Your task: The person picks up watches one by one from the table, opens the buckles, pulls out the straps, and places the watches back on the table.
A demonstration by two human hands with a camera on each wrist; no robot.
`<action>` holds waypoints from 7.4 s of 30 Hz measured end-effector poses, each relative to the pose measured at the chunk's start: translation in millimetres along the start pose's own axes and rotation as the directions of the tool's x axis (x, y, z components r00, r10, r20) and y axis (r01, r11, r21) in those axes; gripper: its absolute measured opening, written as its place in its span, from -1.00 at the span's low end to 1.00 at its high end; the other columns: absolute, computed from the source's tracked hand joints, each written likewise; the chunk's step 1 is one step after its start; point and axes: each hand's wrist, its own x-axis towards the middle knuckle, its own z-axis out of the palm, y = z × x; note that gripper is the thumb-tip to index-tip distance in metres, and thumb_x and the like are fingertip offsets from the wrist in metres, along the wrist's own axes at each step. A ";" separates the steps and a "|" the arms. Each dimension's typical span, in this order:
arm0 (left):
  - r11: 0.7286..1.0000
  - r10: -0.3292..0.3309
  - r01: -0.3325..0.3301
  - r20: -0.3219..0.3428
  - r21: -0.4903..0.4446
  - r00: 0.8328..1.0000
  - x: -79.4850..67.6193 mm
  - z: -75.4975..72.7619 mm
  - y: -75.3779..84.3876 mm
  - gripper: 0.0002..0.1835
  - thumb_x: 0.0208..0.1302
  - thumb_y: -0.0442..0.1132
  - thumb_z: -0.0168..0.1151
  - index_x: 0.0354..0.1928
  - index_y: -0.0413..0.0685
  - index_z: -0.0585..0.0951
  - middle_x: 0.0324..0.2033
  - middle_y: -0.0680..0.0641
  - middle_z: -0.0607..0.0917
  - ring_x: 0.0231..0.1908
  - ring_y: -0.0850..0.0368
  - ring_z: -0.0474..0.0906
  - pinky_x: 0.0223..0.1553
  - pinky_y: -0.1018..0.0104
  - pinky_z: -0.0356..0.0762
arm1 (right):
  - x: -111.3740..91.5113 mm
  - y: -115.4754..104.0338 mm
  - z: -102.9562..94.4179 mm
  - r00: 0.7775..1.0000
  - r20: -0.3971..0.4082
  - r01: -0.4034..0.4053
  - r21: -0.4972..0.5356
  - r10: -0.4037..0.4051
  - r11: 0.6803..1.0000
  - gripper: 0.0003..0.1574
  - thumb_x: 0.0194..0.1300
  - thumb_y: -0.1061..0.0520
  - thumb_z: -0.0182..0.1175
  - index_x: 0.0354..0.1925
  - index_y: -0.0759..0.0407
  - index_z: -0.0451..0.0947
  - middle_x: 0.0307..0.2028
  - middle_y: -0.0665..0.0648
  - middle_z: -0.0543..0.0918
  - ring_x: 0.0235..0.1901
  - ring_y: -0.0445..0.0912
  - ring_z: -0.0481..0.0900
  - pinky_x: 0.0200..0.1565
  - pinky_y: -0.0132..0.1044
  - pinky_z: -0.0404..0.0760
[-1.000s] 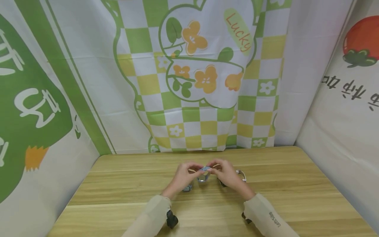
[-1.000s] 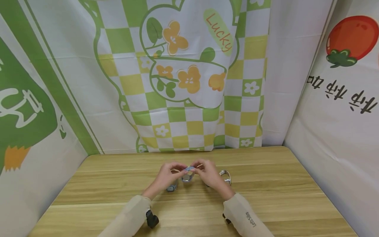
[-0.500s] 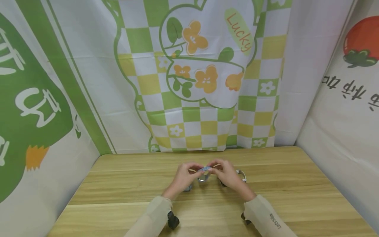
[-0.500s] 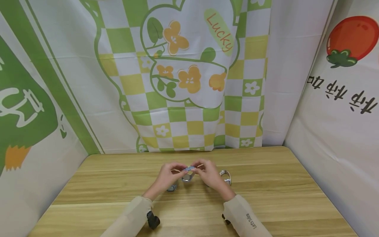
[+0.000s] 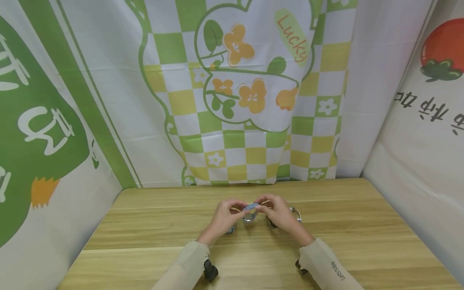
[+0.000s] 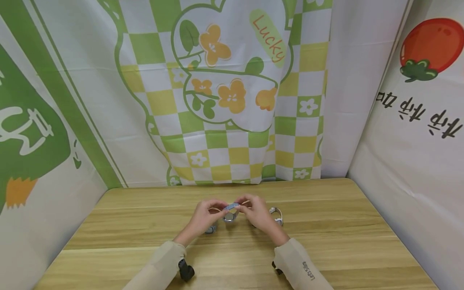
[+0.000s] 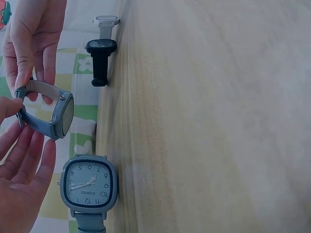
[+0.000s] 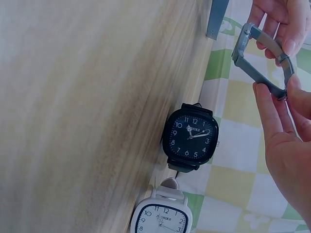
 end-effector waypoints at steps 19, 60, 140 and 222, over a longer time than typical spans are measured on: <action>1.000 0.009 -0.009 -0.003 0.007 1.000 1.0 0.6 1.4 -0.85 0.38 -0.32 0.45 -0.09 -0.24 0.78 -0.15 -0.16 0.81 -0.09 -0.08 0.74 -0.10 0.28 0.76 | -0.9 -2.2 -2.1 1.000 -0.005 0.008 -0.004 -0.008 1.000 -0.84 0.46 0.34 0.30 -0.05 0.42 0.67 -0.10 0.36 0.73 -0.12 0.22 0.81 -0.17 0.03 0.79; 0.999 -0.028 0.028 -0.005 0.025 1.000 -4.1 -3.8 -9.3 -0.86 0.36 -0.36 0.45 -0.08 -0.23 0.77 -0.16 -0.15 0.80 -0.09 -0.07 0.74 -0.08 0.35 0.74 | -1.0 0.1 -5.7 0.999 -0.019 -0.028 0.047 0.029 0.999 -0.83 0.44 0.36 0.31 -0.04 0.45 0.65 -0.08 0.41 0.72 -0.10 0.28 0.80 -0.44 -0.35 0.61; 0.997 0.073 -0.073 0.053 -0.007 0.996 4.7 -0.9 5.2 -0.88 0.43 -0.38 0.37 -0.10 -0.31 0.73 -0.20 -0.18 0.76 -0.15 0.00 0.70 -0.13 0.22 0.78 | -0.4 -1.9 -2.4 0.999 -0.021 -0.038 0.179 0.042 0.983 -0.87 0.45 0.52 0.17 -0.06 0.58 0.56 -0.12 0.45 0.67 -0.13 0.29 0.79 -0.05 -0.18 0.80; 0.994 0.106 -0.108 0.073 0.031 0.992 7.8 -0.2 8.9 -0.85 0.43 -0.37 0.37 -0.06 -0.31 0.73 -0.15 -0.20 0.78 -0.11 -0.09 0.73 -0.13 0.35 0.76 | -4.7 -2.4 -6.3 0.999 -0.010 -0.044 0.089 0.046 0.995 -0.77 0.56 0.30 0.18 0.06 0.46 0.58 -0.06 0.41 0.71 -0.10 0.27 0.81 -0.53 -0.46 0.49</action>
